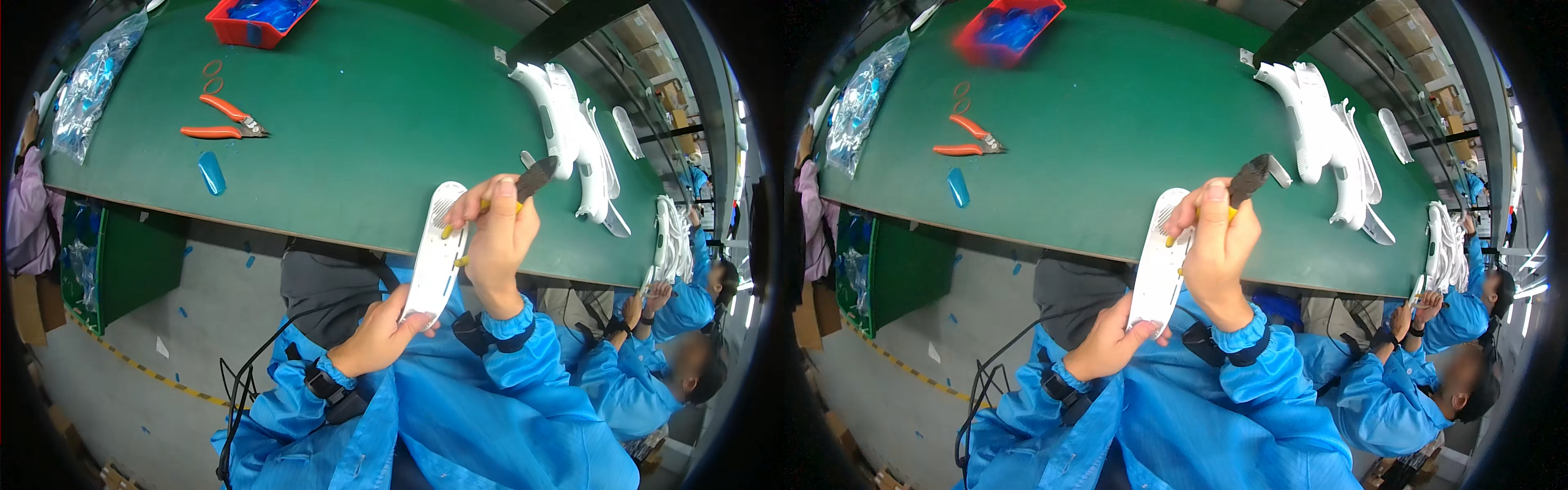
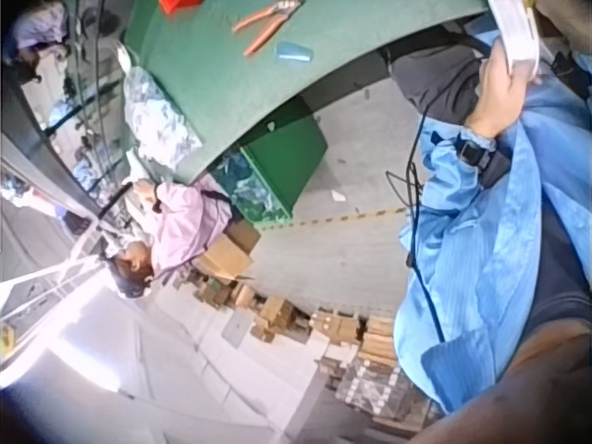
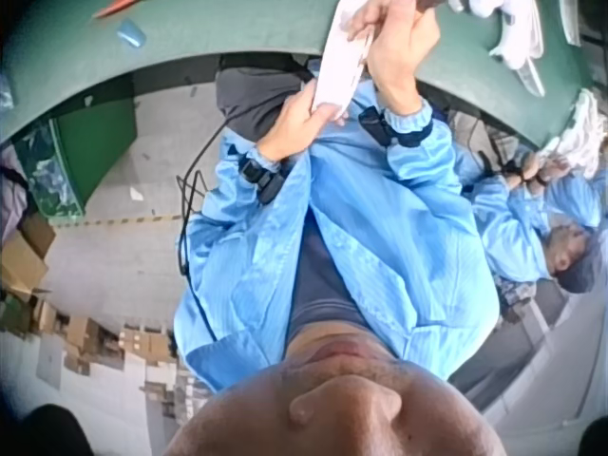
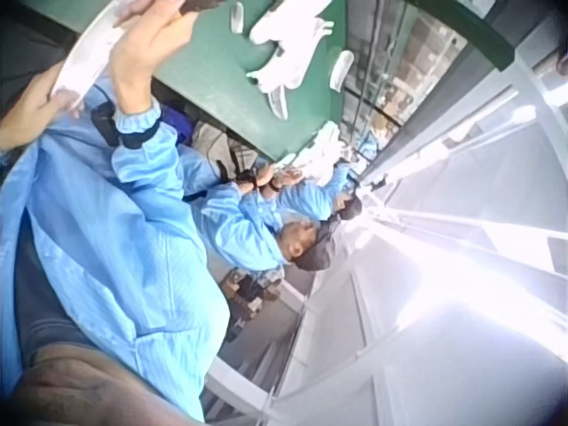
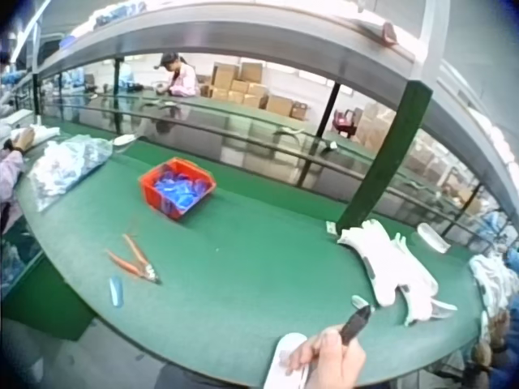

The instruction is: Trimming excess plastic from molded parts using hand nippers on a factory assembly line.

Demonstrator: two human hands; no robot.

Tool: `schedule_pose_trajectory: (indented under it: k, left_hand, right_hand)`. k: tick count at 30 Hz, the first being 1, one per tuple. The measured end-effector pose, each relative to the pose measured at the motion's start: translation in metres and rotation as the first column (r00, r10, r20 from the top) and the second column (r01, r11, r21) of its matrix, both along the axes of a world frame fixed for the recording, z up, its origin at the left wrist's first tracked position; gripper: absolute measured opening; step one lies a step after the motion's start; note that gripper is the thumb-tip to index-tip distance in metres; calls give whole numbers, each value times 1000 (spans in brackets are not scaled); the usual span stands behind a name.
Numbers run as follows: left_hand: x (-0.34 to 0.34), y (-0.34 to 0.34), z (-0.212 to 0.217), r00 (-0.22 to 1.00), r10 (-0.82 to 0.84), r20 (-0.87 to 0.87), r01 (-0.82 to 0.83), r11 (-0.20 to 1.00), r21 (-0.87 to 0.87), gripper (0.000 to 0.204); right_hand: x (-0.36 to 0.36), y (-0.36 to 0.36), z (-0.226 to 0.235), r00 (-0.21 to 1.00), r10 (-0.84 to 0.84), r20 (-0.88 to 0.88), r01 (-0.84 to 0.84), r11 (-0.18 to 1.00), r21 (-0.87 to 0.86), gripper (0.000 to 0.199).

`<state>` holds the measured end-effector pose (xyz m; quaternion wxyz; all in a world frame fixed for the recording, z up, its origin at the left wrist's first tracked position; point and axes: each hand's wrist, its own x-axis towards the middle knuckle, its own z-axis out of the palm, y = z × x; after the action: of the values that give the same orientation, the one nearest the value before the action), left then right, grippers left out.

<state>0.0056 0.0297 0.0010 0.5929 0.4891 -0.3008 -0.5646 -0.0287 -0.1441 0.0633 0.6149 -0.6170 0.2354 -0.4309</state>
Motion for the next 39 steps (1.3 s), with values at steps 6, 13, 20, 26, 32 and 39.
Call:
schedule_pose_trajectory:
  k: [6,13,20,26,32,39]
  left_hand:
    - [-5,-26,3,965,230,128,-239,969,63,25]
    - [-12,-35,4,935,294,198,-309,950,49,25]
    - [-14,-36,1,926,319,201,-335,941,49,24]
    - [-13,-36,0,924,313,218,-330,943,44,24]
    - [-11,-37,2,925,311,218,-325,945,29,23]
    - [-11,-37,3,926,312,212,-326,945,33,23]
  right_hand:
    - [-6,2,16,989,141,37,-141,990,5,26]
    - [-18,6,-1,976,211,-53,-209,977,36,25]
    - [-18,6,-2,973,227,-47,-228,974,-11,23]
    - [-27,15,-7,966,252,-52,-256,961,-106,20]
    - [-34,18,-10,958,276,-72,-283,951,-120,19]
    - [-31,16,-13,980,199,26,-197,979,-46,21]
